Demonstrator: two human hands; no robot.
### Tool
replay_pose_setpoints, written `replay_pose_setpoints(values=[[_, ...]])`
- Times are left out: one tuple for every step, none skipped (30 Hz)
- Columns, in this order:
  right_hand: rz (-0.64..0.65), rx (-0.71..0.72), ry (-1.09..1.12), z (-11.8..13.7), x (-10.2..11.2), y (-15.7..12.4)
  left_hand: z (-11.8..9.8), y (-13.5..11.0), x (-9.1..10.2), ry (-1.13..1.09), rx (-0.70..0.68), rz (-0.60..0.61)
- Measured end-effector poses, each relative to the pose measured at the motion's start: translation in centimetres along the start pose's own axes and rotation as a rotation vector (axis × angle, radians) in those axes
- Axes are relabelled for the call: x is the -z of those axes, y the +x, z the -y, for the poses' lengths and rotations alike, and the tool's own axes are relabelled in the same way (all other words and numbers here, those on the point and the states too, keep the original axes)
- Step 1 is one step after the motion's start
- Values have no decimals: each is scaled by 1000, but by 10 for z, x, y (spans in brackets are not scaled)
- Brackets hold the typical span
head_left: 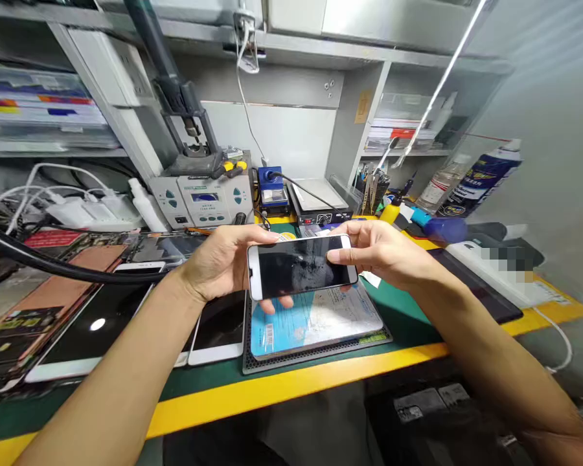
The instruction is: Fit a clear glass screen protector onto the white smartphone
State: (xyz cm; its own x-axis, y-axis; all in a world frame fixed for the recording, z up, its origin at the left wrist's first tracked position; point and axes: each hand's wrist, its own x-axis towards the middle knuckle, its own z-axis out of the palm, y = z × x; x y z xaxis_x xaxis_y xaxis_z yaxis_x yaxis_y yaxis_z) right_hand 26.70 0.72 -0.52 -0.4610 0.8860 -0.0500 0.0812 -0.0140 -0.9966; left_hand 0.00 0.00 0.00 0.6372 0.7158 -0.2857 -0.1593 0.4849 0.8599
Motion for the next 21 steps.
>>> replay_pose_setpoints(values=[[-59,27,33,1,1,1,0,5,-1,-3,-81,-78],[-113,51,68,3,1,3,0,9,-2,-7,-157,-145],[-163,72,105,4,2,4,1,13,-3,-11,-226,-199],[-207,90,145,4,1,6,2,17,-6,-23,-291,-246],[-252,103,194,3,0,7,4,20,-9,-49,-356,-286],[-287,115,242,2,-2,8,8,23,-13,-67,-401,-303],[-308,122,284,0,-5,9,12,25,-18,-70,-438,-308],[-318,128,318,-2,-9,10,16,28,-22,-63,-465,-311],[-322,131,346,-5,-13,10,22,30,-27,-51,-486,-307],[-321,131,372,-7,-18,10,27,33,-31,-23,-492,-305],[-313,128,394,-10,-23,10,32,35,-35,10,-501,-321],[-301,121,413,-13,-28,9,36,37,-37,57,-519,-357],[-288,109,429,-15,-32,8,40,38,-39,105,-528,-392],[-278,98,442,-17,-35,7,42,39,-40,140,-534,-421],[-271,91,452,-18,-37,7,44,40,-40,165,-540,-443],[-265,92,458,-19,-39,6,44,40,-39,178,-550,-462],[-260,98,458,-20,-40,6,44,39,-39,180,-561,-474],[-257,107,454,-21,-40,6,43,39,-38,175,-571,-483],[-252,117,445,-21,-40,6,42,38,-37,169,-579,-491],[-249,125,435,-21,-39,7,40,37,-36,163,-584,-501],[-249,128,425,-21,-39,7,39,36,-35,158,-591,-511]])
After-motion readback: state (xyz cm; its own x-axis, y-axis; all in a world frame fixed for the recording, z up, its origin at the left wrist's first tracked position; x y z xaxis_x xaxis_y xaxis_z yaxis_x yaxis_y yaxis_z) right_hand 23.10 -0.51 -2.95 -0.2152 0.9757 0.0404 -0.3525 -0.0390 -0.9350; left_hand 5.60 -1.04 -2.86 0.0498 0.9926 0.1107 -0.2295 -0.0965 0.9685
